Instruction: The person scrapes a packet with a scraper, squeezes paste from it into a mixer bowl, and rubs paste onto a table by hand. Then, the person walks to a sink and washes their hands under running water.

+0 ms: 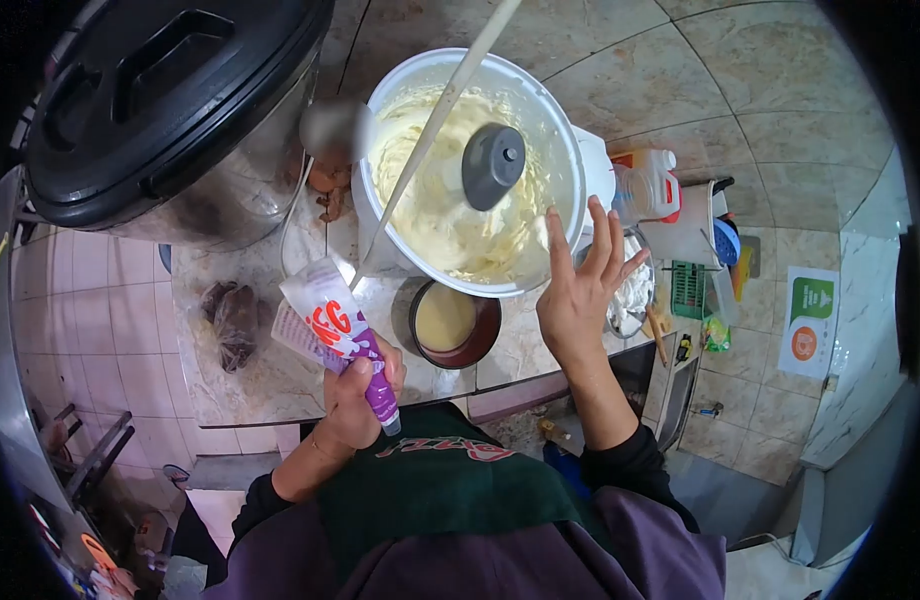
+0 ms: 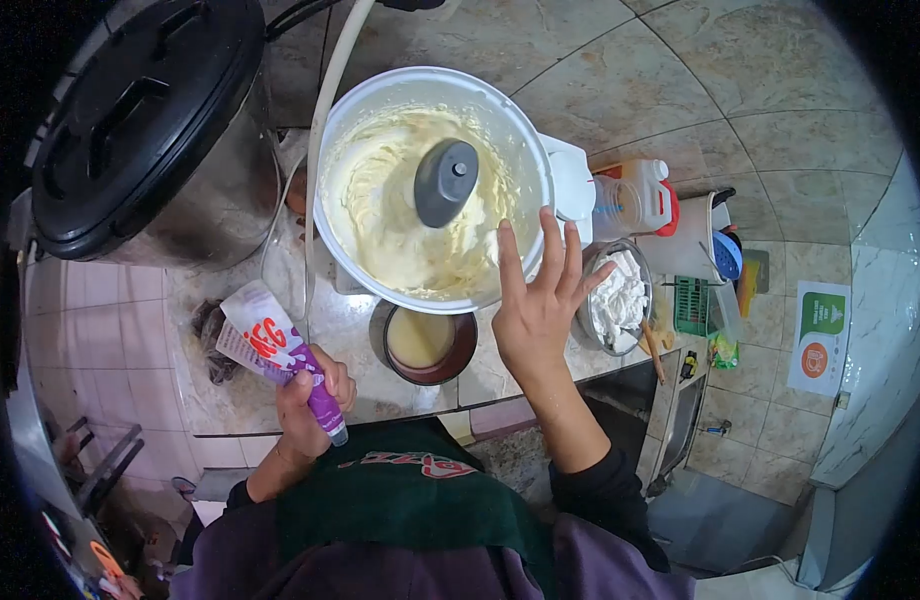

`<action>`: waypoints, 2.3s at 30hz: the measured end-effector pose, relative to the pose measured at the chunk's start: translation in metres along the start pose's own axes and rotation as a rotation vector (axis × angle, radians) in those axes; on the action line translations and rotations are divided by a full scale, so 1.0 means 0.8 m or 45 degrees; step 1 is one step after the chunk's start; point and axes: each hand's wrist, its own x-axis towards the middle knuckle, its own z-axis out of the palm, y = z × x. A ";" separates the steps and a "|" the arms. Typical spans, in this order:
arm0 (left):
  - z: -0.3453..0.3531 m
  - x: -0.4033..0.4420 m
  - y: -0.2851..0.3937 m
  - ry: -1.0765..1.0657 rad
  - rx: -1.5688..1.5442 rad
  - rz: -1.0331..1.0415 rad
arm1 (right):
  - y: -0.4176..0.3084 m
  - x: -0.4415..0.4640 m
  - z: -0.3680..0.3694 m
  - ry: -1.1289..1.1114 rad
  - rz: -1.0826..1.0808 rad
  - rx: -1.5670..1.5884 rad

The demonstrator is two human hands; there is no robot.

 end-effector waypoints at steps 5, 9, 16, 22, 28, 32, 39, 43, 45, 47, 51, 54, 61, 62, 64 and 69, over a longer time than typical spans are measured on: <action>0.005 0.002 0.000 0.024 0.072 0.062 | 0.001 -0.015 0.008 -0.177 -0.045 0.008; 0.006 0.002 -0.001 0.059 0.089 0.076 | 0.005 -0.017 0.006 -0.178 -0.055 0.002; 0.008 0.001 -0.004 0.111 0.099 0.078 | 0.002 -0.022 0.002 -0.270 0.136 0.533; 0.007 -0.003 -0.007 0.127 0.163 0.041 | 0.026 -0.030 0.007 -0.216 0.157 1.402; 0.008 -0.006 -0.011 0.041 0.354 0.013 | 0.027 -0.041 -0.001 -0.229 0.287 1.654; 0.015 -0.006 -0.011 -0.006 0.537 0.010 | 0.032 -0.048 -0.011 -0.097 0.320 1.755; 0.011 -0.020 -0.023 -0.015 0.817 0.011 | 0.047 -0.069 -0.027 0.178 0.498 1.830; -0.013 -0.039 -0.035 0.070 0.910 -0.039 | 0.066 -0.092 -0.021 0.515 0.517 1.531; -0.020 -0.050 -0.037 0.206 0.843 -0.062 | 0.075 -0.114 -0.006 0.511 0.525 1.463; -0.042 -0.060 -0.046 0.290 0.831 -0.056 | 0.072 -0.139 0.011 0.492 0.532 1.398; -0.071 -0.080 -0.061 0.629 0.830 0.025 | 0.044 -0.200 0.055 0.283 0.395 1.392; -0.072 -0.091 -0.069 0.914 0.754 0.105 | 0.001 -0.219 0.055 0.036 0.115 1.605; -0.049 -0.134 -0.092 1.220 0.626 0.393 | -0.023 -0.237 0.089 -0.393 -0.634 1.339; -0.046 -0.145 -0.099 1.255 0.642 0.426 | -0.022 -0.239 0.096 -0.379 -0.696 1.172; -0.045 -0.174 -0.112 1.331 0.650 0.498 | -0.023 -0.243 0.117 -0.342 -0.807 1.020; -0.041 -0.252 -0.153 1.656 0.518 0.515 | -0.026 -0.258 0.156 -0.379 -0.806 0.995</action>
